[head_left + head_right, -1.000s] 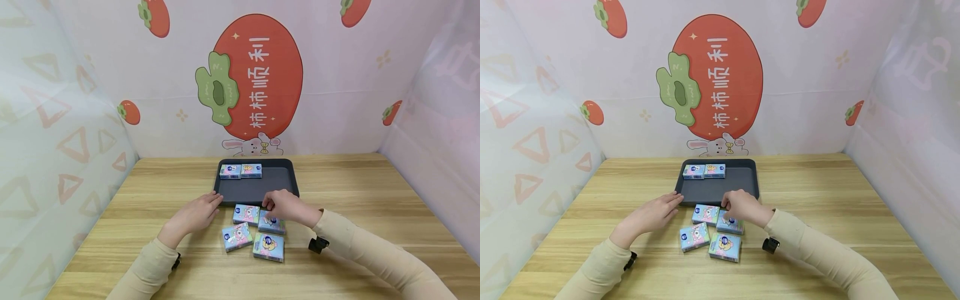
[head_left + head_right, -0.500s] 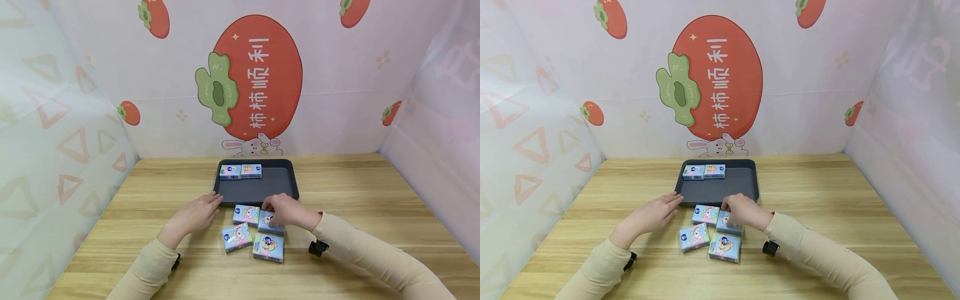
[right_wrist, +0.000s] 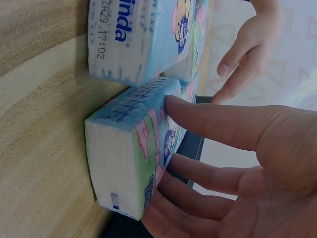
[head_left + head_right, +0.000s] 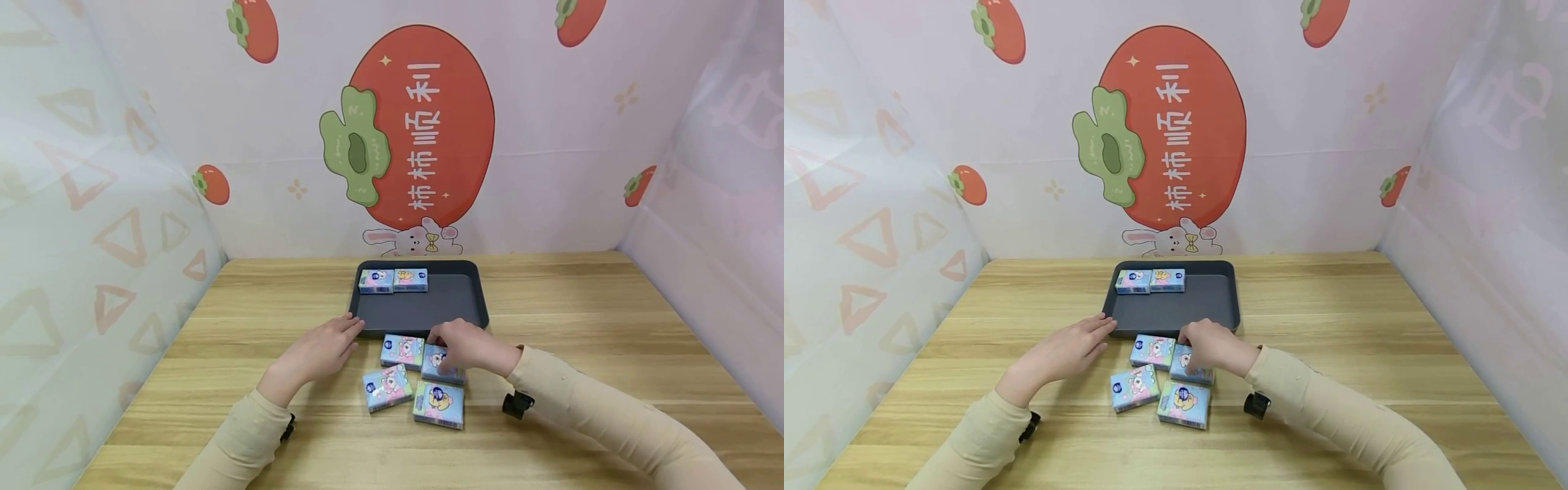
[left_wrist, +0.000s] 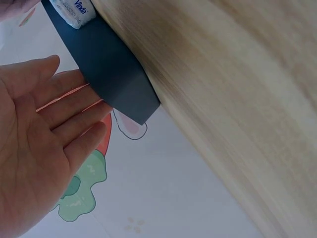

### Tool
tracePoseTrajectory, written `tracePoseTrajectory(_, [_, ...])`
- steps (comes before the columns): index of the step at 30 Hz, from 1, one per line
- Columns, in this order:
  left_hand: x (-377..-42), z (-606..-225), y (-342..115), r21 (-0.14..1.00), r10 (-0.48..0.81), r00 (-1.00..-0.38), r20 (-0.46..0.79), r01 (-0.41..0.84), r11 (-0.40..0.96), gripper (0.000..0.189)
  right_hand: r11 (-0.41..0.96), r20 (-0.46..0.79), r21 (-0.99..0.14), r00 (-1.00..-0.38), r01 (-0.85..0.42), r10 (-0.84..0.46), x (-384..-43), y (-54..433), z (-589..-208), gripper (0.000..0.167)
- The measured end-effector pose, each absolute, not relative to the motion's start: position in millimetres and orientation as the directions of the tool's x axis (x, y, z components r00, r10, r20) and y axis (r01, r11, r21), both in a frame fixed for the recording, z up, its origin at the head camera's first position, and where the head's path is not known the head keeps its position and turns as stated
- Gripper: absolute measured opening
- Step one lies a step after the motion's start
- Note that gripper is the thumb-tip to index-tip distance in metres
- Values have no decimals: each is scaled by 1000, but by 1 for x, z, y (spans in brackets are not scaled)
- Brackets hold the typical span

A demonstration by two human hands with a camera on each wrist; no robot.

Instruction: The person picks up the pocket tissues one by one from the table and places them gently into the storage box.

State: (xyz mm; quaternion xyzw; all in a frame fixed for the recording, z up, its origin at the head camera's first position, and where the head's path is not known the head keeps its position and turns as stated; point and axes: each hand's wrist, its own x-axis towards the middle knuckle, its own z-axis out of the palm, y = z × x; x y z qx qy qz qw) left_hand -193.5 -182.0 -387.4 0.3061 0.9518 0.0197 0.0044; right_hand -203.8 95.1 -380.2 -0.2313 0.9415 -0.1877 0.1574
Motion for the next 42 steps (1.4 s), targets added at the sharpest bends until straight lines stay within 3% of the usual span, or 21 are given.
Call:
tracePoseTrajectory(24, [-194,-385,-180,35,582,-813,-9,581,813,43,837,-292,-410,-817,-363,-498,-200,93,-378,48])
tracePoseTrajectory(42, [-193,-386,-181,47,575,-818,-17,573,818,43,819,-257,-408,-810,-403,-527,-198,94,-379,51])
